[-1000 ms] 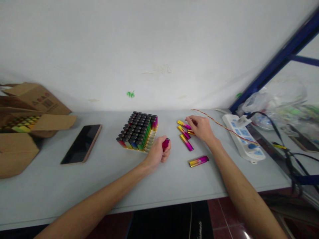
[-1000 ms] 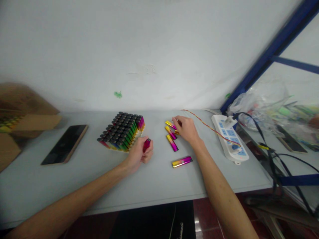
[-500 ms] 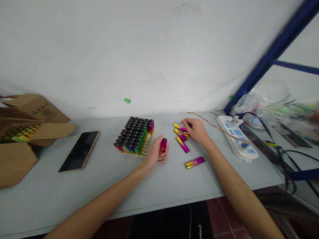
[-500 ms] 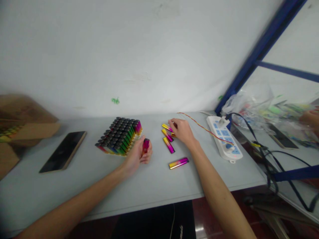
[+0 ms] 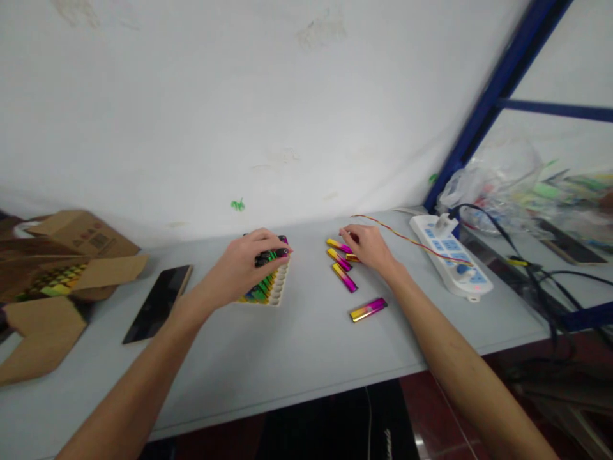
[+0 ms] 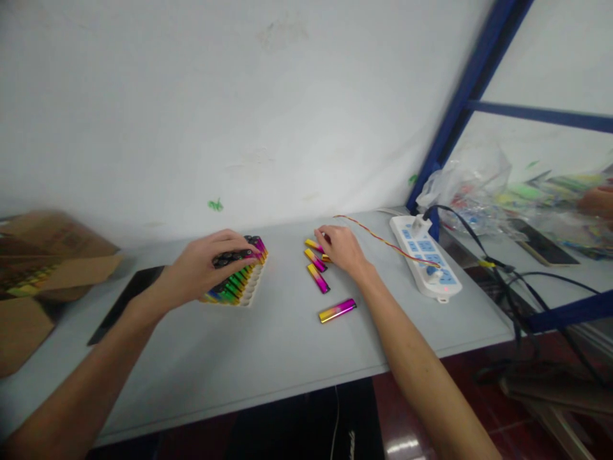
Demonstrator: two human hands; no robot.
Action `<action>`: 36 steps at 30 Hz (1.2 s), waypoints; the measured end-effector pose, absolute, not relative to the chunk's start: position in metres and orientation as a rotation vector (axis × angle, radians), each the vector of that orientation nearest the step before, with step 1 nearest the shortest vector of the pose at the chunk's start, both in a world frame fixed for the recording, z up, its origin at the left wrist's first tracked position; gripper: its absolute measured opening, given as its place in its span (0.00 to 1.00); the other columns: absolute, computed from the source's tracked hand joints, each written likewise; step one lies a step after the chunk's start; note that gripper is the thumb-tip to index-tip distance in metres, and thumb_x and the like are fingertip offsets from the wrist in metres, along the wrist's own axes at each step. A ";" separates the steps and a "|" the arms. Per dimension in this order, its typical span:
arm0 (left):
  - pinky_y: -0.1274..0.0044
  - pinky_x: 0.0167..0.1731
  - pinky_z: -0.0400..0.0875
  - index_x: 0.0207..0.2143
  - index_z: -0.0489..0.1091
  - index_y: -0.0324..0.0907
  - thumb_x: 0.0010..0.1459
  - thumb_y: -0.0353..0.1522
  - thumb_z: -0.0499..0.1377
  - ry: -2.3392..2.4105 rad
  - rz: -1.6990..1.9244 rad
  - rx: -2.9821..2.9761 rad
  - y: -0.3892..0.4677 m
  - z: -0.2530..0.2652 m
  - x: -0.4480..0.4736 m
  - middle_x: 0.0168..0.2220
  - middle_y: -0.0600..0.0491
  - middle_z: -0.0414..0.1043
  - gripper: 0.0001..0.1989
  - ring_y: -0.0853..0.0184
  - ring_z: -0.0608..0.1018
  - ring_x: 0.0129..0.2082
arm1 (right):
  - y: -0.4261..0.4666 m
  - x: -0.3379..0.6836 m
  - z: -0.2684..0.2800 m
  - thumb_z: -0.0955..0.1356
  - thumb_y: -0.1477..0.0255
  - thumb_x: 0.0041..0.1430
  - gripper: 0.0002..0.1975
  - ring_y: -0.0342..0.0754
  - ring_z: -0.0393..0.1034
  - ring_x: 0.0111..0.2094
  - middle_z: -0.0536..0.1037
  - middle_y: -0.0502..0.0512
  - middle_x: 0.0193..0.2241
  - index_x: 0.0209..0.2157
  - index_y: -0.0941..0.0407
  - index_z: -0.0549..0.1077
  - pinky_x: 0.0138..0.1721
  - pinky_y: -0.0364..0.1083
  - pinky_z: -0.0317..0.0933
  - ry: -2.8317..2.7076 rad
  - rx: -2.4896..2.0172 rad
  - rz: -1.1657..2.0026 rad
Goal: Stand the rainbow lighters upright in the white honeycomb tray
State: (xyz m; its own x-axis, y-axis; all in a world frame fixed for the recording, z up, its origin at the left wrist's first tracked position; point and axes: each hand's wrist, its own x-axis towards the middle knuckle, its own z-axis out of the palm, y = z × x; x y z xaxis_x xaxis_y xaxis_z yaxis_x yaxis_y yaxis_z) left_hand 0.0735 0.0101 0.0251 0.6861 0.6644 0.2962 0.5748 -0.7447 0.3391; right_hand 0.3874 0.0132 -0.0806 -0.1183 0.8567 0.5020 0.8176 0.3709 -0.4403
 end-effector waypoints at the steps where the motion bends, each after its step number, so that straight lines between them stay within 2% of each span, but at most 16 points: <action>1: 0.68 0.51 0.73 0.44 0.80 0.44 0.67 0.44 0.58 1.011 0.516 2.714 0.018 0.025 0.071 0.45 0.48 0.80 0.16 0.59 0.80 0.45 | 0.013 0.387 -0.080 0.61 0.61 0.75 0.20 0.49 0.69 0.30 0.80 0.56 0.29 0.32 0.55 0.75 0.35 0.47 0.55 -1.933 -1.445 0.076; 7: 0.64 0.54 0.71 0.42 0.80 0.45 0.64 0.33 0.57 1.063 0.259 2.880 0.047 0.007 0.068 0.44 0.47 0.81 0.12 0.55 0.78 0.49 | 0.011 0.385 -0.078 0.61 0.62 0.75 0.19 0.47 0.68 0.29 0.79 0.54 0.28 0.31 0.54 0.74 0.34 0.46 0.53 -1.936 -1.456 0.083; 11: 0.63 0.53 0.71 0.41 0.81 0.44 0.64 0.34 0.58 1.096 0.236 2.912 0.048 0.002 0.071 0.44 0.46 0.78 0.11 0.54 0.77 0.47 | 0.012 0.385 -0.077 0.61 0.62 0.75 0.20 0.47 0.67 0.29 0.78 0.54 0.27 0.31 0.54 0.74 0.35 0.46 0.52 -1.941 -1.463 0.071; 15: 0.65 0.51 0.71 0.42 0.81 0.45 0.65 0.35 0.57 1.086 0.143 2.933 0.049 0.005 0.073 0.44 0.47 0.78 0.12 0.56 0.77 0.47 | 0.012 0.385 -0.078 0.61 0.62 0.75 0.20 0.47 0.67 0.28 0.78 0.54 0.27 0.31 0.54 0.75 0.34 0.47 0.52 -1.941 -1.481 0.081; 18: 0.66 0.50 0.71 0.40 0.82 0.45 0.65 0.36 0.57 1.059 0.136 2.959 0.050 0.007 0.073 0.44 0.47 0.79 0.13 0.56 0.76 0.46 | 0.013 0.386 -0.079 0.61 0.62 0.75 0.20 0.47 0.68 0.29 0.79 0.55 0.28 0.32 0.55 0.76 0.34 0.46 0.52 -1.946 -1.478 0.083; 29: 0.63 0.45 0.69 0.40 0.82 0.45 0.66 0.29 0.57 1.143 -0.042 3.128 0.039 0.005 0.089 0.44 0.44 0.73 0.12 0.50 0.73 0.49 | 0.012 0.386 -0.077 0.61 0.63 0.75 0.19 0.47 0.68 0.29 0.79 0.55 0.29 0.35 0.56 0.78 0.35 0.46 0.53 -1.945 -1.481 0.091; 33: 0.60 0.47 0.67 0.51 0.78 0.44 0.65 0.31 0.61 1.232 0.155 3.220 0.016 0.004 0.102 0.52 0.40 0.71 0.14 0.46 0.71 0.52 | 0.012 0.387 -0.076 0.61 0.64 0.75 0.19 0.47 0.68 0.29 0.79 0.55 0.29 0.34 0.55 0.77 0.35 0.46 0.53 -1.938 -1.487 0.075; 36: 0.61 0.48 0.66 0.48 0.77 0.42 0.70 0.35 0.57 1.073 0.360 3.148 -0.013 -0.011 0.122 0.49 0.42 0.74 0.11 0.50 0.73 0.51 | 0.013 0.388 -0.076 0.61 0.64 0.75 0.18 0.47 0.69 0.30 0.80 0.55 0.30 0.34 0.55 0.77 0.36 0.46 0.53 -1.928 -1.484 0.064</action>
